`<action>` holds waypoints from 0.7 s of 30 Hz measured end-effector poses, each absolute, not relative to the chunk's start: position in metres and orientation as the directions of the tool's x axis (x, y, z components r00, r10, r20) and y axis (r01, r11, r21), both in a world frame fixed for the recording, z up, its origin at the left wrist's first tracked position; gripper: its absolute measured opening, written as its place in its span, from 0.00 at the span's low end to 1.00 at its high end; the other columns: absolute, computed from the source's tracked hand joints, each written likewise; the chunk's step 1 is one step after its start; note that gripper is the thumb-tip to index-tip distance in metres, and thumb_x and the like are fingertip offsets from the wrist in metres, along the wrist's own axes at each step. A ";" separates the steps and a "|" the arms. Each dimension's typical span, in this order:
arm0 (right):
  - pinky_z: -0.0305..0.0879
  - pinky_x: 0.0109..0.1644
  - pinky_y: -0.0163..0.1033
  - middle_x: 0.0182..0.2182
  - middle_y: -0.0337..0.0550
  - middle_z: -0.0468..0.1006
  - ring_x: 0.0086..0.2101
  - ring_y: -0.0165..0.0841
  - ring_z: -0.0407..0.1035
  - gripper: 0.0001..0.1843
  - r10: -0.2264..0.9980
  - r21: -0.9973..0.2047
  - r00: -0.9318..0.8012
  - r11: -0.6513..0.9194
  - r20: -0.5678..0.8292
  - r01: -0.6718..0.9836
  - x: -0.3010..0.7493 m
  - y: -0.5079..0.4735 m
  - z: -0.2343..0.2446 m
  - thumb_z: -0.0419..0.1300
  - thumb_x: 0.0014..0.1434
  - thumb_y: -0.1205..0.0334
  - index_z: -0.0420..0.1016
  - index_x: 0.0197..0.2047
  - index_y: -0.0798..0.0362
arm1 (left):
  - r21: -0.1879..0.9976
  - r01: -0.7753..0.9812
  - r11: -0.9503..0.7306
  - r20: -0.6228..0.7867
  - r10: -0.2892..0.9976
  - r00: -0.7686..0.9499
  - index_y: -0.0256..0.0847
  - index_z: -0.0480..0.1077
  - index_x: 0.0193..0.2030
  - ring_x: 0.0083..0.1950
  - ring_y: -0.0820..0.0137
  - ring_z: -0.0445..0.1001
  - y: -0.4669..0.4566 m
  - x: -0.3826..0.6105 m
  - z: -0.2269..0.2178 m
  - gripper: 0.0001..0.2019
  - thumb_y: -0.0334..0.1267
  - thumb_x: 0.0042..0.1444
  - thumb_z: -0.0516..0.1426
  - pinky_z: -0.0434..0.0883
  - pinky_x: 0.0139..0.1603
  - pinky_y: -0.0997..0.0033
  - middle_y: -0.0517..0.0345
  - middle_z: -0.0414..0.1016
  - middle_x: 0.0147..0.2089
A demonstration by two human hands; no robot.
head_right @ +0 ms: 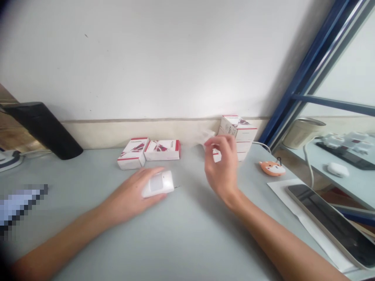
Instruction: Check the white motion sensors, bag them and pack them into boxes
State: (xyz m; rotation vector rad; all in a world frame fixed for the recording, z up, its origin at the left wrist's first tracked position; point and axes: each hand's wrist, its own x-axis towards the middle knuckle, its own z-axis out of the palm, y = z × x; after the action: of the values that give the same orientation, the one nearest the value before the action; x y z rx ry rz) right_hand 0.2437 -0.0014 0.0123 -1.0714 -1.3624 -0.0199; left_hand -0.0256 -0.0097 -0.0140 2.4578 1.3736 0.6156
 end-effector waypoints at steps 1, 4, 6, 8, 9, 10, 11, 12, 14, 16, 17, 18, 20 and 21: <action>0.73 0.52 0.48 0.44 0.46 0.70 0.48 0.40 0.71 0.05 0.578 -0.566 0.212 0.544 0.788 0.620 0.241 -0.003 0.009 0.57 0.68 0.65 0.73 0.41 0.46 | 0.421 0.739 -0.527 0.238 0.850 0.470 0.56 0.68 0.67 0.62 0.53 0.74 -0.010 -0.025 -0.013 0.27 0.53 0.62 0.62 0.74 0.59 0.56 0.56 0.76 0.63; 0.71 0.54 0.50 0.46 0.47 0.72 0.48 0.41 0.72 0.10 0.715 -0.529 0.015 0.501 0.699 0.685 0.235 -0.004 -0.003 0.53 0.69 0.67 0.75 0.45 0.45 | 0.427 0.736 -0.525 0.221 0.850 0.478 0.56 0.69 0.65 0.61 0.54 0.74 -0.010 -0.025 -0.011 0.25 0.52 0.62 0.62 0.73 0.60 0.55 0.57 0.77 0.61; 0.71 0.55 0.50 0.48 0.47 0.74 0.48 0.41 0.74 0.13 0.790 -0.539 -0.073 0.480 0.609 0.692 0.234 -0.004 -0.010 0.52 0.69 0.68 0.76 0.48 0.45 | 0.428 0.738 -0.521 0.204 0.852 0.483 0.57 0.69 0.65 0.61 0.54 0.74 -0.011 -0.025 -0.010 0.24 0.52 0.62 0.62 0.73 0.60 0.55 0.58 0.77 0.61; 0.71 0.56 0.51 0.52 0.47 0.76 0.51 0.42 0.74 0.15 0.831 -0.545 -0.116 0.455 0.544 0.704 0.236 -0.001 -0.016 0.51 0.69 0.68 0.76 0.51 0.45 | 0.422 0.736 -0.528 0.198 0.847 0.494 0.58 0.69 0.65 0.61 0.55 0.74 -0.011 -0.025 -0.009 0.24 0.51 0.63 0.62 0.72 0.60 0.55 0.59 0.77 0.60; 0.71 0.57 0.52 0.53 0.48 0.77 0.52 0.43 0.74 0.16 0.841 -0.541 -0.130 0.448 0.526 0.712 0.237 0.000 -0.018 0.52 0.69 0.68 0.76 0.52 0.45 | 0.418 0.735 -0.534 0.198 0.843 0.500 0.58 0.69 0.65 0.61 0.55 0.74 -0.011 -0.025 -0.009 0.23 0.51 0.63 0.61 0.72 0.60 0.54 0.59 0.77 0.60; 0.70 0.59 0.53 0.55 0.48 0.77 0.54 0.45 0.74 0.16 0.846 -0.532 -0.142 0.445 0.514 0.720 0.238 0.001 -0.020 0.52 0.68 0.69 0.76 0.52 0.45 | 0.413 0.733 -0.541 0.201 0.839 0.506 0.58 0.69 0.65 0.61 0.55 0.74 -0.011 -0.026 -0.009 0.23 0.51 0.63 0.61 0.72 0.60 0.55 0.59 0.77 0.60; 0.69 0.60 0.54 0.56 0.48 0.77 0.56 0.46 0.73 0.16 0.847 -0.523 -0.148 0.442 0.510 0.729 0.239 0.002 -0.021 0.53 0.67 0.69 0.77 0.52 0.45 | 0.410 0.731 -0.546 0.205 0.836 0.509 0.58 0.69 0.65 0.60 0.55 0.74 -0.011 -0.026 -0.010 0.23 0.51 0.64 0.61 0.72 0.60 0.55 0.59 0.77 0.60; 0.68 0.61 0.55 0.56 0.48 0.78 0.57 0.47 0.72 0.16 0.846 -0.514 -0.147 0.440 0.513 0.737 0.239 0.002 -0.021 0.53 0.67 0.69 0.77 0.52 0.46 | 0.408 0.730 -0.548 0.210 0.835 0.509 0.58 0.69 0.65 0.60 0.55 0.74 -0.011 -0.026 -0.010 0.23 0.51 0.63 0.61 0.72 0.60 0.55 0.59 0.77 0.60; 0.68 0.61 0.56 0.54 0.49 0.78 0.57 0.48 0.71 0.15 0.838 -0.509 -0.130 0.436 0.530 0.742 0.239 0.002 -0.020 0.54 0.67 0.68 0.79 0.50 0.46 | 0.408 0.732 -0.546 0.224 0.837 0.499 0.57 0.69 0.64 0.60 0.55 0.74 -0.011 -0.026 -0.012 0.23 0.52 0.64 0.61 0.73 0.60 0.54 0.58 0.76 0.61; 0.68 0.60 0.55 0.51 0.50 0.78 0.55 0.47 0.71 0.13 0.828 -0.527 -0.101 0.439 0.551 0.727 0.237 0.000 -0.015 0.54 0.69 0.64 0.79 0.50 0.46 | 0.411 0.731 -0.545 0.257 0.838 0.481 0.55 0.68 0.65 0.61 0.55 0.74 -0.012 -0.025 -0.013 0.24 0.52 0.64 0.61 0.73 0.60 0.54 0.56 0.76 0.61; 0.69 0.57 0.53 0.48 0.50 0.78 0.52 0.46 0.72 0.13 0.827 -0.547 -0.090 0.444 0.555 0.709 0.236 -0.002 -0.012 0.54 0.70 0.62 0.80 0.49 0.46 | 0.412 0.729 -0.546 0.281 0.837 0.469 0.55 0.67 0.66 0.62 0.55 0.74 -0.013 -0.025 -0.013 0.24 0.51 0.64 0.61 0.73 0.61 0.55 0.56 0.75 0.61; 0.70 0.54 0.51 0.46 0.49 0.79 0.48 0.44 0.73 0.12 0.836 -0.579 -0.090 0.448 0.541 0.682 0.234 -0.004 -0.008 0.54 0.71 0.59 0.80 0.50 0.46 | 0.413 0.727 -0.548 0.309 0.835 0.455 0.56 0.65 0.67 0.62 0.55 0.74 -0.014 -0.024 -0.013 0.25 0.50 0.64 0.61 0.73 0.61 0.55 0.55 0.74 0.62; 0.69 0.45 0.45 0.40 0.45 0.79 0.40 0.40 0.72 0.14 0.880 -0.668 -0.140 0.440 0.454 0.600 0.231 -0.009 -0.001 0.53 0.73 0.52 0.79 0.50 0.46 | 0.419 0.723 -0.549 0.367 0.831 0.418 0.57 0.61 0.69 0.62 0.56 0.74 -0.017 -0.023 -0.011 0.27 0.48 0.65 0.61 0.74 0.59 0.58 0.56 0.73 0.63; 0.68 0.41 0.42 0.37 0.43 0.79 0.36 0.37 0.71 0.16 0.900 -0.712 -0.192 0.427 0.390 0.557 0.230 -0.012 0.001 0.53 0.74 0.50 0.79 0.48 0.47 | 0.425 0.722 -0.547 0.388 0.830 0.400 0.59 0.59 0.71 0.61 0.57 0.75 -0.019 -0.023 -0.010 0.29 0.48 0.65 0.61 0.75 0.58 0.59 0.56 0.73 0.63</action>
State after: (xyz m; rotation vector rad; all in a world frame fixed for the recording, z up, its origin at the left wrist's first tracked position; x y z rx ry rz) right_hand 0.2298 -0.0116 0.0012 -1.2398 -1.8743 0.5373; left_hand -0.0226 -0.0192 -0.0101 2.4656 1.3835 0.8501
